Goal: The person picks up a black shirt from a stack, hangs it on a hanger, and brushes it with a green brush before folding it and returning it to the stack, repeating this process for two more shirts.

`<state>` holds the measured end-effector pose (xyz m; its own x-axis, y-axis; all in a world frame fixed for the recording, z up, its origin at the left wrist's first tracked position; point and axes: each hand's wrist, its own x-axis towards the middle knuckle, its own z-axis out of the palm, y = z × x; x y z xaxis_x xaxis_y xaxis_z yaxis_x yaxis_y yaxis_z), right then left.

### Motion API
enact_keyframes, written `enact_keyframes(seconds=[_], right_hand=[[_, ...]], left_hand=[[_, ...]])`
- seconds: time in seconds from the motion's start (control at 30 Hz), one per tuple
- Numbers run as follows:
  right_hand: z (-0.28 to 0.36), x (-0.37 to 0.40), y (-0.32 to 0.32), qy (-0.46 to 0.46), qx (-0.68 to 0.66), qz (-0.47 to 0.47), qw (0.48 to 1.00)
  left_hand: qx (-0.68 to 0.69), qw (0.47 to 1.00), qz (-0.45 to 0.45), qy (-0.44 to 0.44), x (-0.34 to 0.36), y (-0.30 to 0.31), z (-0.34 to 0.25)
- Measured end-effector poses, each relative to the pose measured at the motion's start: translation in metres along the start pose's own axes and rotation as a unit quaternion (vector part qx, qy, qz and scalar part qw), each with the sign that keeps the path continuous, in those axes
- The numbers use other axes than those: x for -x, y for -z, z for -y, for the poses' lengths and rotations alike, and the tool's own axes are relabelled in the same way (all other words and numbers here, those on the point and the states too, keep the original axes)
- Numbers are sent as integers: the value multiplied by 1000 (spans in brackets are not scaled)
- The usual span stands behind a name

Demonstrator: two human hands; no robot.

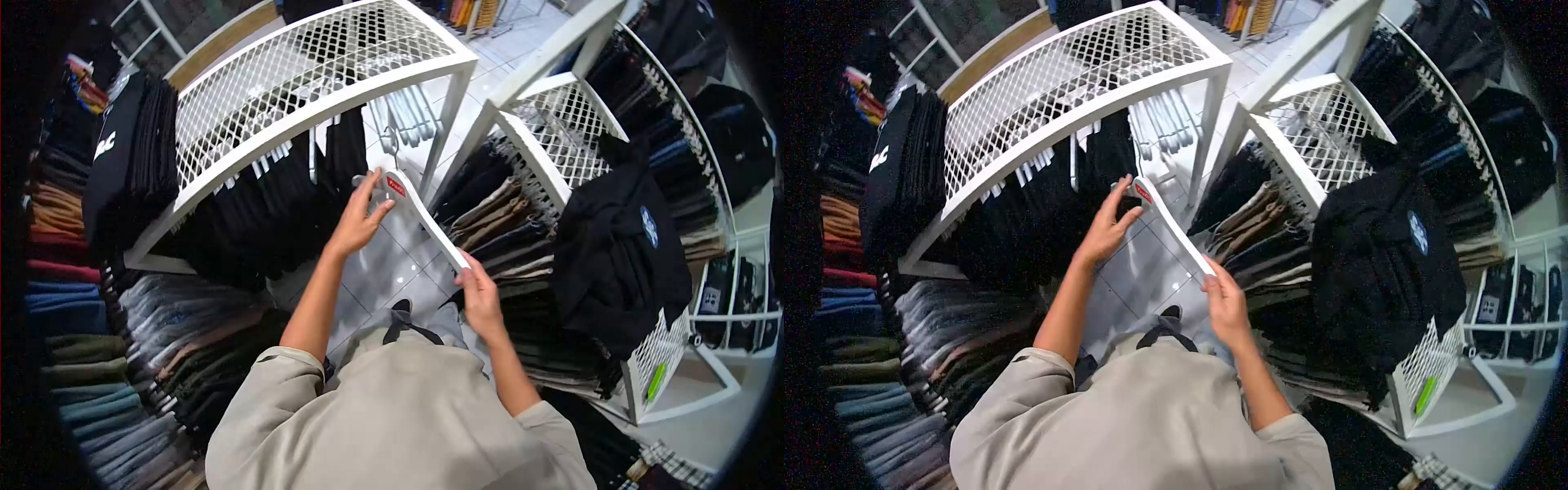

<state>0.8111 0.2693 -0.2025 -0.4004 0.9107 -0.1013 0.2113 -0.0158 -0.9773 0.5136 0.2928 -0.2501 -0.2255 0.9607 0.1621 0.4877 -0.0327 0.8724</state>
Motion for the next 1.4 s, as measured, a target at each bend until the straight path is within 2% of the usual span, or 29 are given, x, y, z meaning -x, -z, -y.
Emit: enact_keyframes(seconds=[0.03, 0.1, 0.13, 0.23, 0.27, 0.33, 0.4, 0.53, 0.6, 0.63, 0.7, 0.77, 0.8, 0.93, 1.03, 1.13, 1.2, 1.23, 1.33, 1.4], right_hand=[[-9, -7, -15, 16, 22, -2, 1000], [-22, -23, -42, 19, 27, -16, 999], [-27, -30, -51, -4, 37, -6, 999], [-48, -58, -80, 47, 43, -11, 998], [-49, -69, -86, 30, 51, 0, 998], [-51, -97, -103, 52, 37, -7, 998], [-54, -128, -118, 84, 15, -14, 996], [-46, -192, -145, 74, 12, -17, 997], [-49, -224, -157, 171, 30, -73, 982], [-44, -236, -160, 173, 28, -73, 982], [-38, -255, -165, 111, 44, -70, 990], [-34, -271, -169, 131, 47, -79, 987], [-32, -277, -169, 126, 33, -68, 989], [-37, -296, -174, 107, 40, -66, 991], [-44, -293, -170, 116, 73, -75, 988], [-58, -281, -159, 66, 76, -12, 995], [-60, -252, -142, 29, 32, -5, 999], [-50, -230, -130, -3, -10, 7, 1000], [-39, -168, -86, 4, -86, -17, 996], [-28, -124, -51, 23, -110, -48, 992]], left_hand=[[65, 998, -15, 16, 6, -9, 2], [153, 984, 15, 88, 18, -20, -1], [114, 990, 22, 74, 23, -24, 2], [251, 964, 11, 84, 26, -46, 26], [251, 965, 9, 83, 25, -46, 28], [228, 966, 7, 121, 18, -39, 25], [222, 967, 7, 124, 6, -34, 29], [218, 968, 0, 122, -22, -18, 33], [228, 967, -8, 116, -38, -9, 34], [240, 965, -16, 107, -47, -5, 38], [243, 965, -22, 91, -64, 1, 40], [255, 964, -18, 76, -75, 8, 37], [231, 967, -24, 108, -79, 11, 35], [217, 969, -40, 109, -93, 7, 53], [228, 964, -44, 127, -89, 2, 51], [200, 967, -32, 152, -70, -5, 49], [196, 973, -9, 120, -56, -16, 51], [147, 984, -5, 105, -43, -18, 35], [147, 981, 31, 119, -13, -34, -8], [211, 965, 110, 113, -4, -37, -50]])
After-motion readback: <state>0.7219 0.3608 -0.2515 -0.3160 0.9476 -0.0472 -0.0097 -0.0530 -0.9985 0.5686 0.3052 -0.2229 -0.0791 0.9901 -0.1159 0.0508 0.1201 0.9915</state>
